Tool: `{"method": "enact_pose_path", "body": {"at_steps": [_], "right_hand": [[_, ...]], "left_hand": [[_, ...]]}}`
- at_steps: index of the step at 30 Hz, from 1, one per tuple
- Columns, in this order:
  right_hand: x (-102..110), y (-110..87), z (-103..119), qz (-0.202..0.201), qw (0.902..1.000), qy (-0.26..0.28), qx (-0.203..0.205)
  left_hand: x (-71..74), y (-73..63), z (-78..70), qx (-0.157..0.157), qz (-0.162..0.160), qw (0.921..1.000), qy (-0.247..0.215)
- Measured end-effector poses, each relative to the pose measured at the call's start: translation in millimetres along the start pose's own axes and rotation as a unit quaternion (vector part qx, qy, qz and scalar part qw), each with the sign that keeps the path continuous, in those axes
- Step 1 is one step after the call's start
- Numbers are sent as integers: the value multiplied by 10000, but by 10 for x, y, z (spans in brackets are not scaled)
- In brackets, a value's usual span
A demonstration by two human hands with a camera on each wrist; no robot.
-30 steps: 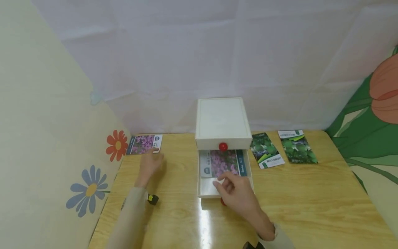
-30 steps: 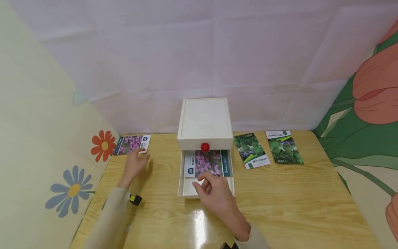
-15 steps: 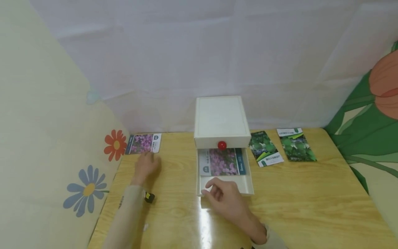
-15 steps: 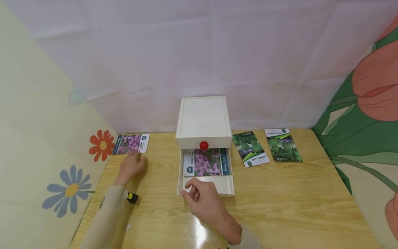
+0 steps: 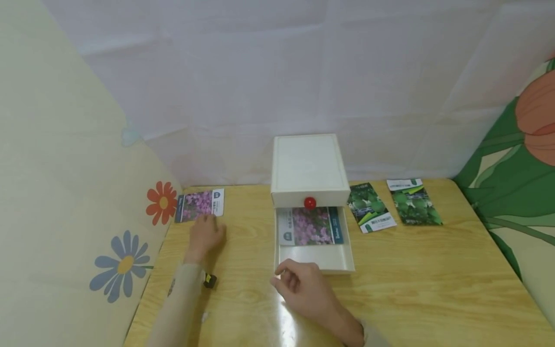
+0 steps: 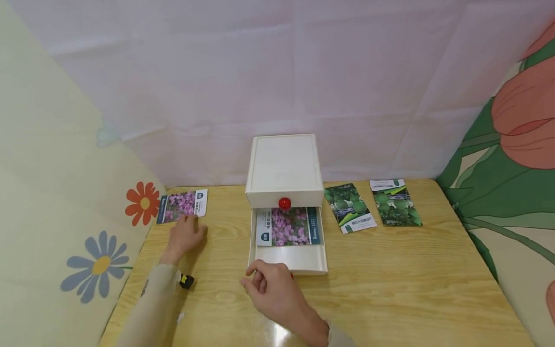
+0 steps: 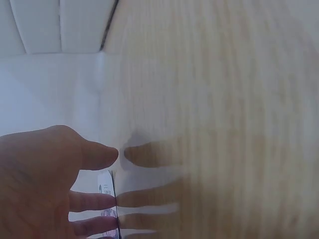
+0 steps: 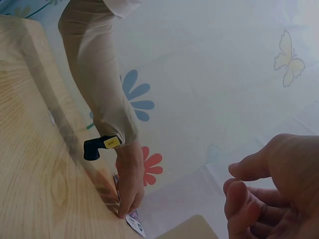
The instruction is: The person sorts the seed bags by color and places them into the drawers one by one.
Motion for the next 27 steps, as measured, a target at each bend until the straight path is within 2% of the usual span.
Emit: {"method": "enact_pose_path", "body": {"at_steps": [4,8,11,15,19,22,27], "right_hand": [[-77,-31,18,184,9997,162,15],[-169,-64,20,345,9981,360,352],[-241,-88,9,365,9974,281,555],[-325,-112,-23,485,9970,215,559],[-387,-127,-70,658,9962,401,397],[-434,-147,-112,800,9948,617,125],[-539,-187,-185,991,9915,838,-131]], "left_hand": [[-28,-62,7,-77,-85,9999,26],[-68,-147,19,-37,-119,9999,7],[-81,-214,16,-19,-159,9999,30],[-90,-299,11,-65,-269,9996,111],[-106,-364,8,-94,-379,9992,109],[-108,-403,-5,-128,-452,9988,135],[-111,-463,-27,-64,-422,9988,220]]}}
Point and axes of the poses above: each hand's wrist, its own y-axis towards the middle knuckle, its own x-axis out of the back of the hand, z = x × y, the point moved 2 cm from there along y, towards the middle knuckle, and after that the axes turned 8 degrees about y, right-handed, at the moved point
